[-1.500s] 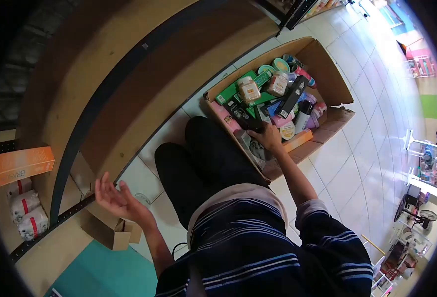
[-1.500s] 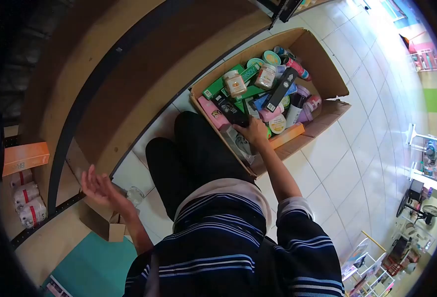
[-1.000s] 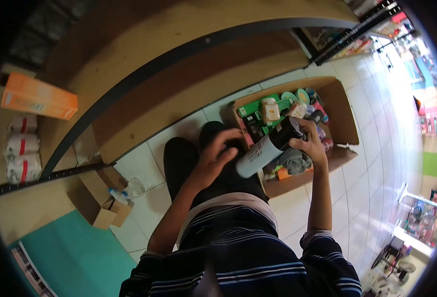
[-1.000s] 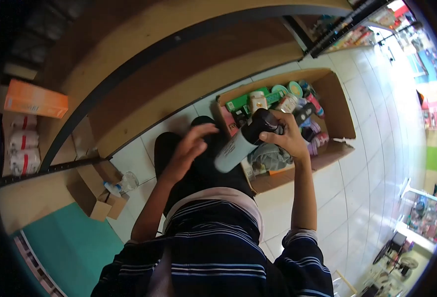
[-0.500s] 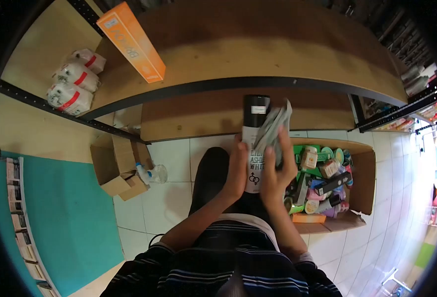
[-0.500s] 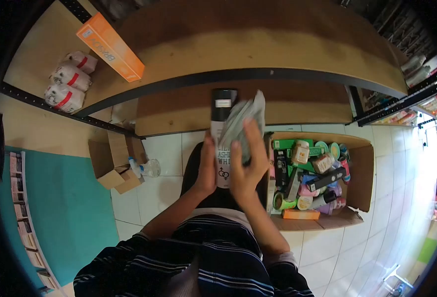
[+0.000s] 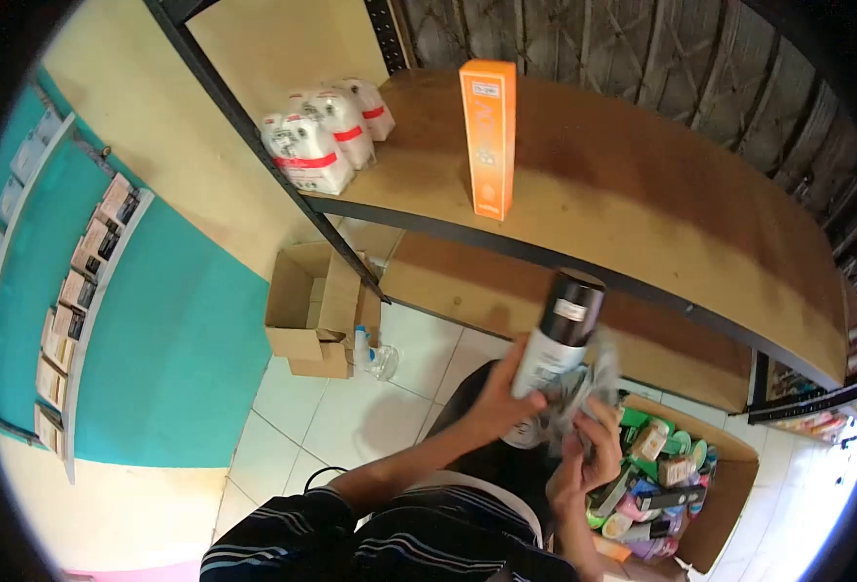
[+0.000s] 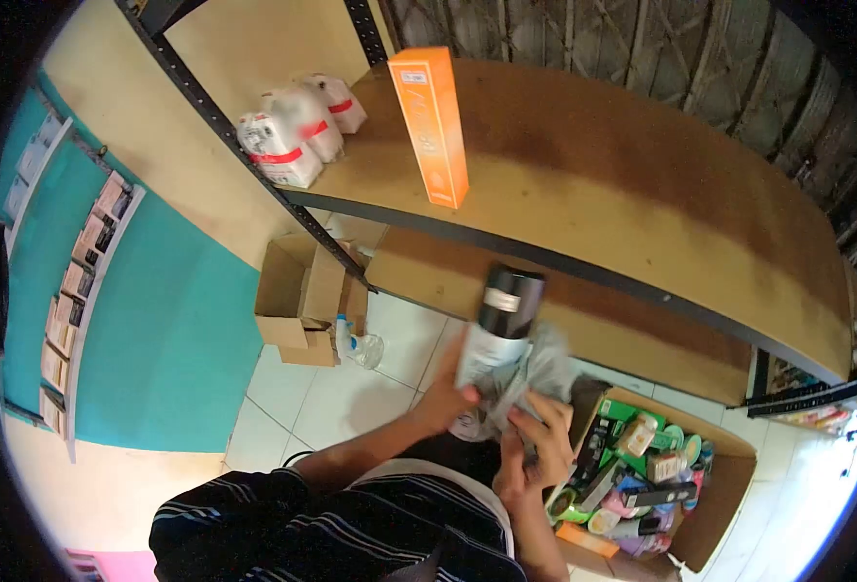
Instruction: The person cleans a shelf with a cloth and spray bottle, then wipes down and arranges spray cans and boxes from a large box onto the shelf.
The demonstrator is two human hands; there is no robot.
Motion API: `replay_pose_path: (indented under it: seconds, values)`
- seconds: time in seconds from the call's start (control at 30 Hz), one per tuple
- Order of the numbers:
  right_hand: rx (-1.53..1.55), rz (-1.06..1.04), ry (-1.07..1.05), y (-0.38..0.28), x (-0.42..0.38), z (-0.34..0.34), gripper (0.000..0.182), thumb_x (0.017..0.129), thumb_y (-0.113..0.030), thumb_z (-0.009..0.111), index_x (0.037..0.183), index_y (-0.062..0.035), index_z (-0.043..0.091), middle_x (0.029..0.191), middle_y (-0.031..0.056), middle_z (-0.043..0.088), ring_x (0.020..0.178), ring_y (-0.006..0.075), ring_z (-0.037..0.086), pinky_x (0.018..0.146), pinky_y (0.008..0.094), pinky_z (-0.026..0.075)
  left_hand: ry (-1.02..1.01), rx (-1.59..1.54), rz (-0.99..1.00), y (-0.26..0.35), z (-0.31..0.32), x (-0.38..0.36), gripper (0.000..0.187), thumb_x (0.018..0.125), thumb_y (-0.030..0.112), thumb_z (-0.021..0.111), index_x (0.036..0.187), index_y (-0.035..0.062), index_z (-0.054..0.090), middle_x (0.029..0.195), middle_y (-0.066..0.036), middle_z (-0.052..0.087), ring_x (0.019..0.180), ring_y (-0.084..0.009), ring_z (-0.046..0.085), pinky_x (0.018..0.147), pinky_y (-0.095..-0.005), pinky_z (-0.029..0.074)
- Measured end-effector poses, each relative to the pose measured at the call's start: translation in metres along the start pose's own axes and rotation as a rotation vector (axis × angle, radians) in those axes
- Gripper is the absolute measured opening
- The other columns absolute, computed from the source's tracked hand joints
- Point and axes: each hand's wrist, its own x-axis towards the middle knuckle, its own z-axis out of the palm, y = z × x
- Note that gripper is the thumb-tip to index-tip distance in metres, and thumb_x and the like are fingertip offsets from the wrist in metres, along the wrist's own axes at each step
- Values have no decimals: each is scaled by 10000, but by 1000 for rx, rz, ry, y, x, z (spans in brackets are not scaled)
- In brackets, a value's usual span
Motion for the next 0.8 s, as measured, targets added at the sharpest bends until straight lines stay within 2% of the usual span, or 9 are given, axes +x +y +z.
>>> replay_pose_path:
  seconds: [0.03, 0.07, 0.1, 0.13, 0.17, 0.27, 0.47, 0.67, 0.8]
  values:
    - [224, 178, 61, 3, -12, 1, 187, 691, -58, 485, 817, 56, 563, 886, 194, 574, 835, 274, 530, 786, 347, 397, 130, 258, 73, -2, -24, 1, 919, 669, 387, 706, 1306, -19, 182, 1226, -112, 389, 1120, -177, 364, 941, -316, 293]
    - [449, 361, 118, 5, -22, 1, 210, 676, -87, 466, 791, 67, 552, 826, 183, 573, 774, 241, 525, 756, 323, 401, 77, 54, 27, 12, -46, 10, 864, 669, 366, 710, 1286, -2, 230, 1144, -114, 471, 1013, -190, 482, 855, -335, 400]
    - [463, 357, 111, 5, -27, 0, 210, 676, -87, 466, 791, 67, 552, 826, 183, 573, 774, 241, 525, 756, 323, 401, 93, -108, -2, 49, -50, 18, 757, 674, 350, 707, 1230, 27, 309, 1037, -115, 538, 877, -193, 567, 735, -329, 479]
    - [467, 452, 107, 5, -31, -2, 224, 666, -102, 447, 774, 72, 541, 785, 170, 563, 744, 221, 515, 735, 312, 402, 1, -100, 134, 68, -76, 39, 659, 681, 342, 701, 1163, 46, 363, 949, -111, 569, 771, -194, 596, 652, -322, 504]
    - [467, 547, 104, 5, -35, -4, 240, 656, -117, 429, 757, 76, 530, 743, 156, 552, 714, 200, 506, 714, 300, 403, 88, -110, 228, 101, -72, 50, 645, 685, 354, 695, 1148, 40, 373, 951, -112, 567, 786, -182, 589, 677, -308, 496]
    - [498, 525, 105, 12, -44, -4, 229, 651, -97, 425, 759, 75, 531, 721, 143, 542, 692, 193, 498, 689, 287, 403, 229, 109, 451, 144, -117, 97, 562, 749, 268, 649, 1167, 22, 364, 1041, -84, 528, 946, -167, 526, 794, -317, 445]
    - [452, 523, 95, 7, -35, -9, 229, 633, -90, 423, 746, 72, 539, 709, 132, 541, 680, 178, 498, 659, 251, 389, -18, 268, 387, 152, -172, 162, 534, 787, 175, 612, 1226, 39, 339, 1115, -51, 495, 1034, -148, 465, 917, -303, 335]
    - [441, 638, 112, 7, -40, -12, 238, 632, -99, 430, 754, 71, 544, 720, 125, 548, 681, 170, 501, 663, 243, 386, -8, 203, 316, 149, -188, 167, 582, 775, 126, 617, 1254, 35, 300, 1187, -63, 435, 1076, -151, 433, 938, -308, 324]
    - [421, 692, 94, 12, -44, -10, 246, 645, -117, 441, 766, 70, 546, 735, 120, 556, 689, 165, 507, 666, 242, 390, 212, 508, 446, 133, -165, 163, 689, 677, 70, 691, 1225, 31, 276, 1132, -100, 446, 1070, -175, 437, 909, -322, 367]
